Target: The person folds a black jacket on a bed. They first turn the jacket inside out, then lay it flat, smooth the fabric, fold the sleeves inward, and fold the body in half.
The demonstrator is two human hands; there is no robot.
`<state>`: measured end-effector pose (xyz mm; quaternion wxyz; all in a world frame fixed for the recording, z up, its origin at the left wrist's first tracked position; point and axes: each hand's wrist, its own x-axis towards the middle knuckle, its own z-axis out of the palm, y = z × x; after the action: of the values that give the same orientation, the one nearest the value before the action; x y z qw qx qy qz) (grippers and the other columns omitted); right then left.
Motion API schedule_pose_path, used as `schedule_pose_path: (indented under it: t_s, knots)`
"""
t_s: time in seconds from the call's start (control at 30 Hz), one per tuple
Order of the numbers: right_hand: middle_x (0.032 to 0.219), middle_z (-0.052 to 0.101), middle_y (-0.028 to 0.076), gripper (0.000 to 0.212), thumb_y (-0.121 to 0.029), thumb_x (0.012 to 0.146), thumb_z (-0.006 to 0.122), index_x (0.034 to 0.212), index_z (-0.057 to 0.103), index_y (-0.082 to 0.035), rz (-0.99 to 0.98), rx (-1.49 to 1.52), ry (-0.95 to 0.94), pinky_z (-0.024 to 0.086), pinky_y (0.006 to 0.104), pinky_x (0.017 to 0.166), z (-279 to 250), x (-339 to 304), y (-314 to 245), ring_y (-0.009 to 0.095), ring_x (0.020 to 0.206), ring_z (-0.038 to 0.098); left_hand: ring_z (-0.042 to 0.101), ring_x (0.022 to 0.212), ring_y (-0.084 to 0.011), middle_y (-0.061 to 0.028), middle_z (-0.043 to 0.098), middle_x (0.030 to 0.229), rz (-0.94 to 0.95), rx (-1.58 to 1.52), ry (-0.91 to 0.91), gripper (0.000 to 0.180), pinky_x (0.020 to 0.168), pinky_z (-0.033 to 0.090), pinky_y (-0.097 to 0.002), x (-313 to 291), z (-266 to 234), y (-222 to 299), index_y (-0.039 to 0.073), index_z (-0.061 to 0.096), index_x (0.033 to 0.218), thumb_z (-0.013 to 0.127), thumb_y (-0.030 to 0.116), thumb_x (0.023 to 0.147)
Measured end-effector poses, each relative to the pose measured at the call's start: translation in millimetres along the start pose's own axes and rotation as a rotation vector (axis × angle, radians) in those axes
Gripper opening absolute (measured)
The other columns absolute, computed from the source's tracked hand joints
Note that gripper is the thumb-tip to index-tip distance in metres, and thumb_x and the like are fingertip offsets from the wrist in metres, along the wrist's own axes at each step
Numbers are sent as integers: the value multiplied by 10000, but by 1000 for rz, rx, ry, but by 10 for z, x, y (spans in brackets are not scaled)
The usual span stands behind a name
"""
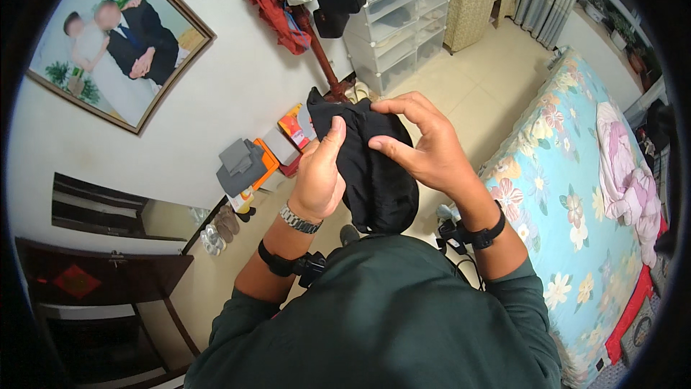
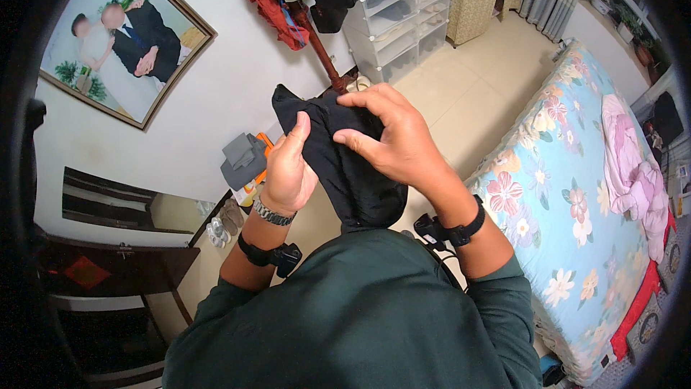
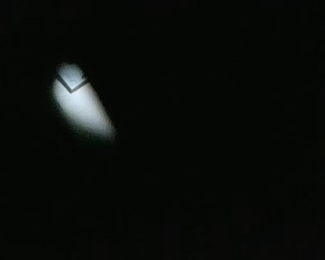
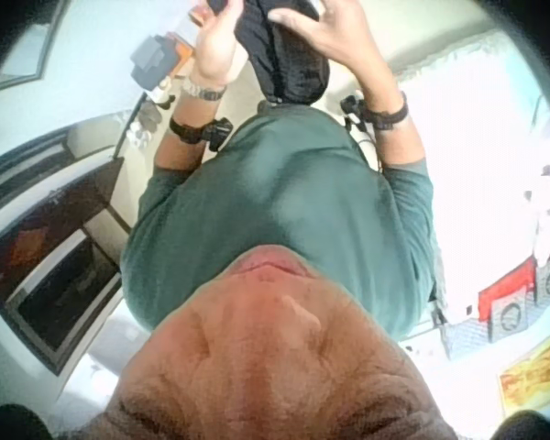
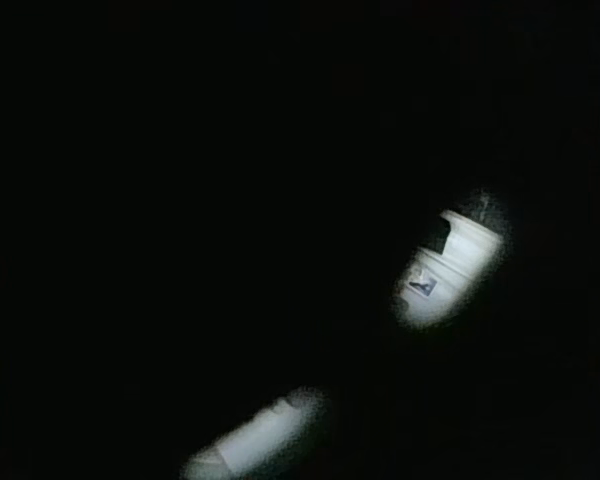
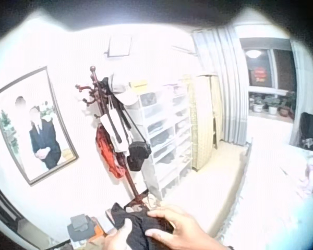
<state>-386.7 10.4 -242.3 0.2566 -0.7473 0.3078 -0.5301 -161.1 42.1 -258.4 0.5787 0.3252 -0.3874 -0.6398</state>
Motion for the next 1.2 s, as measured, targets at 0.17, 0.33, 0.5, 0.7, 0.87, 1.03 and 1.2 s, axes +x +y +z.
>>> schedule_pose_path:
  t_s: [0.17, 0.33, 0.5, 0.7, 0.87, 1.03, 1.2]
  knots:
    - [968, 723, 19, 203, -76, 1028, 865, 1191, 796, 23, 377, 209, -82, 550, 312, 861, 71, -90, 90, 126, 944, 673, 684, 1261, -127, -60, 769, 1347, 72, 128, 33, 371, 1154, 524, -362, -39, -89, -35, -17, 739, 1323, 570, 307, 1260]
    - [1097, 774, -18, 157, -105, 1123, 783, 1224, 809, 12, 661, 681, -71, 557, 255, 895, 71, -134, 208, 71, 985, 676, 687, 1147, -99, -30, 777, 1208, 53, 143, 40, 320, 1097, 526, -339, -77, -17, 51, 24, 758, 1163, 604, 291, 1249]
    - [1086, 772, -14, 178, -119, 1126, 783, 1248, 806, 9, 720, 728, -21, 567, 260, 898, 81, -185, 261, 74, 988, 685, 574, 974, -53, 48, 669, 1027, 68, 175, 73, 380, 923, 496, -294, -73, 141, 16, 67, 702, 1041, 573, 347, 1261]
    - [1086, 774, -4, 219, -108, 1069, 851, 1246, 796, 8, 642, 534, 35, 566, 272, 907, -37, -224, 264, 88, 1010, 690, 651, 1188, -81, -16, 746, 1250, 64, 155, 0, 392, 1100, 516, -317, -41, 125, -83, 12, 744, 1237, 537, 343, 1274]
    - [1144, 785, 188, 423, -180, 866, 971, 1201, 771, -16, 194, -151, -66, 614, 423, 916, -53, -476, 63, 370, 1007, 774, 606, 1533, -255, -113, 651, 1640, 17, -98, 9, 581, 1333, 440, -449, 91, 136, -51, -33, 574, 1624, 453, 421, 1283]
    - [1070, 715, 162, 306, -173, 820, 921, 974, 698, -29, -10, -552, -178, 602, 517, 819, -49, -638, -63, 407, 1058, 736, 572, 1571, -320, -124, 611, 1701, 107, -335, -105, 683, 1367, 392, -524, 316, 106, 129, 24, 508, 1703, 436, 540, 1262]
    - [1227, 735, 260, 563, -165, 886, 866, 1349, 617, 37, 484, -263, -533, 611, 551, 936, 74, -613, -515, 487, 1183, 728, 604, 1530, -340, -133, 629, 1678, 158, -327, -71, 766, 1327, 451, -537, 652, 59, 233, 46, 547, 1679, 444, 654, 1225]
